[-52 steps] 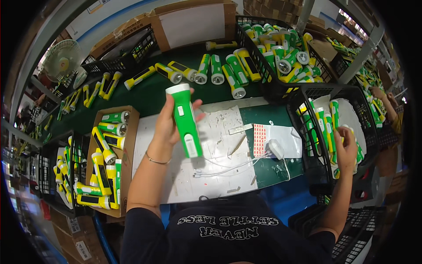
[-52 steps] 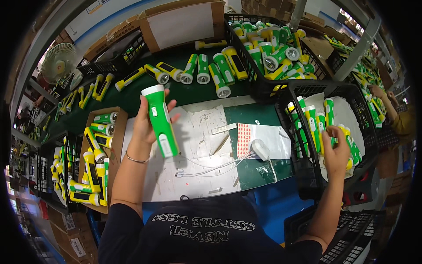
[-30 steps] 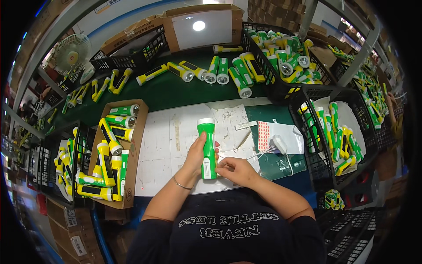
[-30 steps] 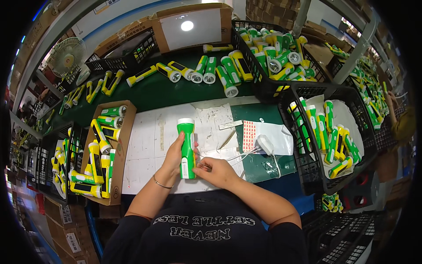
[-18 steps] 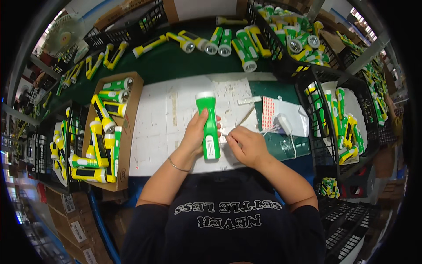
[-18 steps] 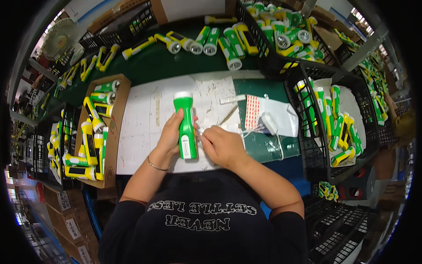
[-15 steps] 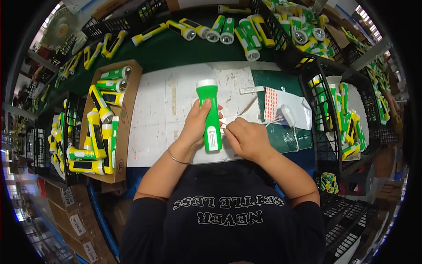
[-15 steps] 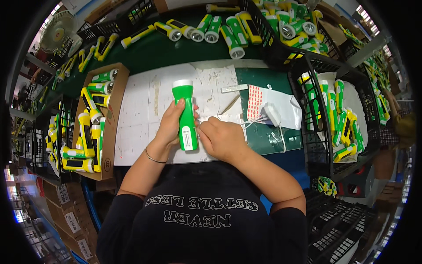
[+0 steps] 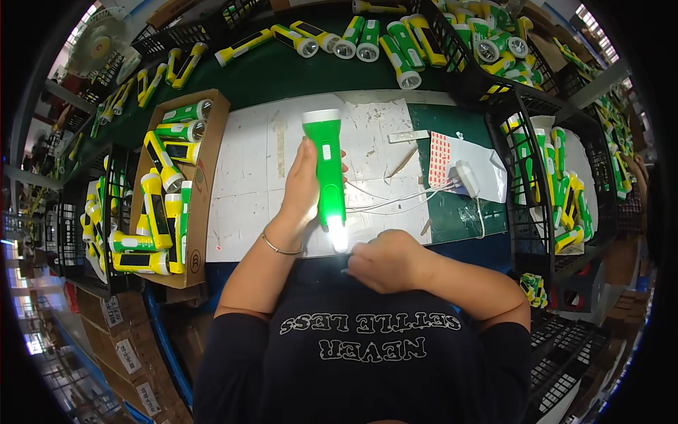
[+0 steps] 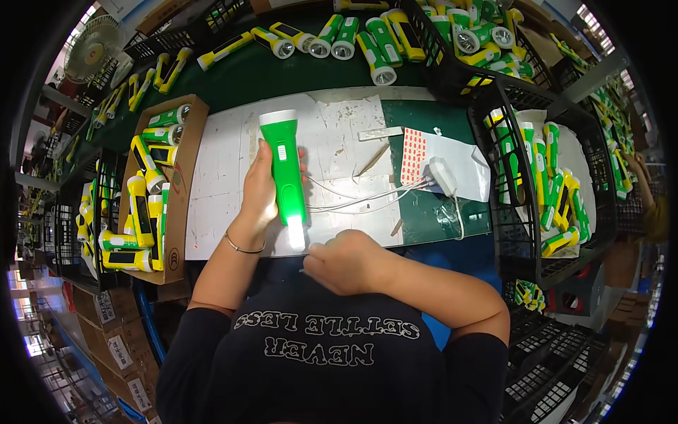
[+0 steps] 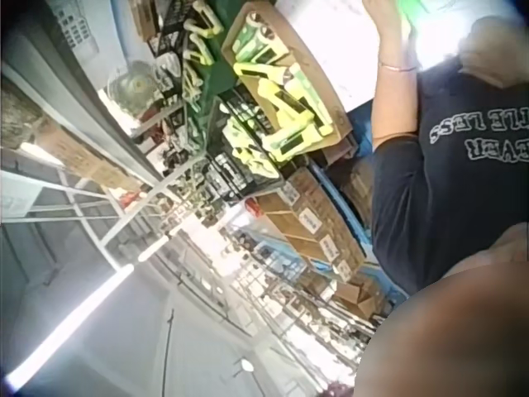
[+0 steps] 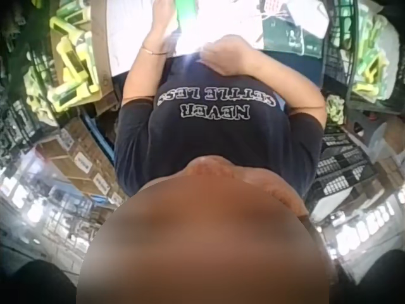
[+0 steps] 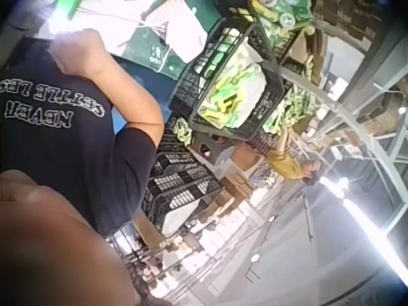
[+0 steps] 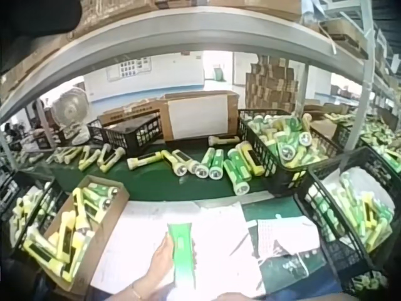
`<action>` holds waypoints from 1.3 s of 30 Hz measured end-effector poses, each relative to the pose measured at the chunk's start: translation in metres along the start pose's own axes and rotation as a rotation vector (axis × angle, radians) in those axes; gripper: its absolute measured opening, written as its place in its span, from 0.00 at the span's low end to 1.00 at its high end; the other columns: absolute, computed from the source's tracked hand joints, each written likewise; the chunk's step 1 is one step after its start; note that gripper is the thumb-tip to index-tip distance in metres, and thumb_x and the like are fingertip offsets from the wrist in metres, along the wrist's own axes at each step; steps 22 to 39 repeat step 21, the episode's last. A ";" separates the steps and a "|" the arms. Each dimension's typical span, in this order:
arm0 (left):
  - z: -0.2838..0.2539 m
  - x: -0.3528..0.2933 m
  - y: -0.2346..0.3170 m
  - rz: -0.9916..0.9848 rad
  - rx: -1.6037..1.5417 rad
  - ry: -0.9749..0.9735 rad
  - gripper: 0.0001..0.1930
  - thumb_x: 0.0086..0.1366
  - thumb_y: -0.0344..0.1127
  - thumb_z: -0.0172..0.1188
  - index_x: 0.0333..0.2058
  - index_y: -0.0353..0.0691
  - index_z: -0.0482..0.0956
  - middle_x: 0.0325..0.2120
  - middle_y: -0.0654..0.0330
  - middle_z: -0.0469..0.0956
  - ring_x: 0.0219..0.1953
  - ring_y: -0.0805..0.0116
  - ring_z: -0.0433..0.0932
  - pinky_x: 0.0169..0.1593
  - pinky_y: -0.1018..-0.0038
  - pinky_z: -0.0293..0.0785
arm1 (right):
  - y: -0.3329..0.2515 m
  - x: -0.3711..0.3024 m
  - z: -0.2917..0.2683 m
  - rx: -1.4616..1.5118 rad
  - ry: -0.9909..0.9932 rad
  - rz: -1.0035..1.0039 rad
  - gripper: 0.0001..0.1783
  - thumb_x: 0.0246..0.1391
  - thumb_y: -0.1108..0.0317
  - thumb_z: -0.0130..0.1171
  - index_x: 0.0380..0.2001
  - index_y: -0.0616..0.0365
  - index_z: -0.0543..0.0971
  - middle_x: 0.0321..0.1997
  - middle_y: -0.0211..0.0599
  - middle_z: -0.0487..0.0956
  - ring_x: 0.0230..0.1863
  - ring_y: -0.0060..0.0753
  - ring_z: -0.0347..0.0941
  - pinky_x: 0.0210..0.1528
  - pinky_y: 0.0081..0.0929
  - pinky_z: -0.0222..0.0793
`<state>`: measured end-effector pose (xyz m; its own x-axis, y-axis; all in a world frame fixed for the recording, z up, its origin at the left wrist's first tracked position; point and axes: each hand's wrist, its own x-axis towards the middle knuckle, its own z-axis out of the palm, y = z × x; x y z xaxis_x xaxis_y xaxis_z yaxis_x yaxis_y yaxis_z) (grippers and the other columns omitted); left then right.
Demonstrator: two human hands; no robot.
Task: Assembling, testing, and labeling handheld flashlights on a production line.
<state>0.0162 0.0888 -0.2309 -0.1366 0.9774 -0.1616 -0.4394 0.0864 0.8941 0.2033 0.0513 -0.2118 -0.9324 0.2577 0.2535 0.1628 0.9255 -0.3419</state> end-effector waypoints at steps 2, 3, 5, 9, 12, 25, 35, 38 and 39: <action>-0.005 0.001 0.001 -0.038 -0.061 -0.050 0.23 0.69 0.54 0.35 0.47 0.39 0.64 0.35 0.55 0.72 0.30 0.70 0.73 0.33 0.74 0.74 | 0.001 0.007 -0.003 0.037 0.182 0.013 0.16 0.42 0.60 0.63 0.14 0.49 0.66 0.17 0.31 0.65 0.13 0.36 0.65 0.16 0.30 0.62; -0.004 0.002 0.002 -0.080 -0.124 -0.101 0.23 0.69 0.54 0.36 0.47 0.39 0.63 0.36 0.55 0.72 0.31 0.70 0.73 0.33 0.74 0.74 | 0.007 0.012 -0.002 0.034 0.282 0.056 0.16 0.41 0.60 0.64 0.14 0.49 0.66 0.18 0.31 0.66 0.13 0.35 0.65 0.16 0.30 0.62; 0.007 -0.003 0.001 -0.109 -0.198 -0.101 0.23 0.68 0.53 0.42 0.47 0.38 0.63 0.36 0.54 0.72 0.31 0.70 0.73 0.34 0.74 0.74 | 0.015 0.025 -0.003 0.248 0.472 0.415 0.18 0.44 0.61 0.64 0.15 0.55 0.65 0.16 0.32 0.66 0.14 0.34 0.61 0.16 0.29 0.58; 0.010 -0.009 0.003 0.007 0.159 -0.158 0.18 0.64 0.39 0.53 0.49 0.38 0.62 0.36 0.58 0.72 0.33 0.73 0.73 0.35 0.75 0.73 | 0.037 0.025 0.007 0.506 0.440 0.591 0.20 0.49 0.59 0.60 0.16 0.59 0.64 0.16 0.39 0.66 0.18 0.43 0.63 0.23 0.36 0.59; 0.002 -0.012 0.008 -0.022 0.318 -0.177 0.19 0.65 0.38 0.52 0.51 0.38 0.62 0.36 0.59 0.73 0.33 0.73 0.73 0.35 0.76 0.73 | 0.053 0.015 0.002 0.561 0.515 0.619 0.23 0.50 0.62 0.60 0.13 0.60 0.61 0.14 0.34 0.62 0.16 0.29 0.57 0.20 0.29 0.55; 0.009 -0.030 0.044 0.302 1.145 -0.426 0.26 0.61 0.42 0.57 0.53 0.35 0.61 0.48 0.50 0.71 0.48 0.50 0.72 0.50 0.64 0.68 | 0.080 0.021 -0.048 0.836 0.178 0.617 0.39 0.43 0.50 0.65 0.56 0.51 0.64 0.39 0.36 0.76 0.31 0.29 0.73 0.38 0.22 0.67; 0.009 -0.030 0.044 0.302 1.145 -0.426 0.26 0.61 0.42 0.57 0.53 0.35 0.61 0.48 0.50 0.71 0.48 0.50 0.72 0.50 0.64 0.68 | 0.080 0.021 -0.048 0.836 0.178 0.617 0.39 0.43 0.50 0.65 0.56 0.51 0.64 0.39 0.36 0.76 0.31 0.29 0.73 0.38 0.22 0.67; 0.009 -0.030 0.044 0.302 1.145 -0.426 0.26 0.61 0.42 0.57 0.53 0.35 0.61 0.48 0.50 0.71 0.48 0.50 0.72 0.50 0.64 0.68 | 0.080 0.021 -0.048 0.836 0.178 0.617 0.39 0.43 0.50 0.65 0.56 0.51 0.64 0.39 0.36 0.76 0.31 0.29 0.73 0.38 0.22 0.67; 0.009 -0.030 0.044 0.302 1.145 -0.426 0.26 0.61 0.42 0.57 0.53 0.35 0.61 0.48 0.50 0.71 0.48 0.50 0.72 0.50 0.64 0.68 | 0.080 0.021 -0.048 0.836 0.178 0.617 0.39 0.43 0.50 0.65 0.56 0.51 0.64 0.39 0.36 0.76 0.31 0.29 0.73 0.38 0.22 0.67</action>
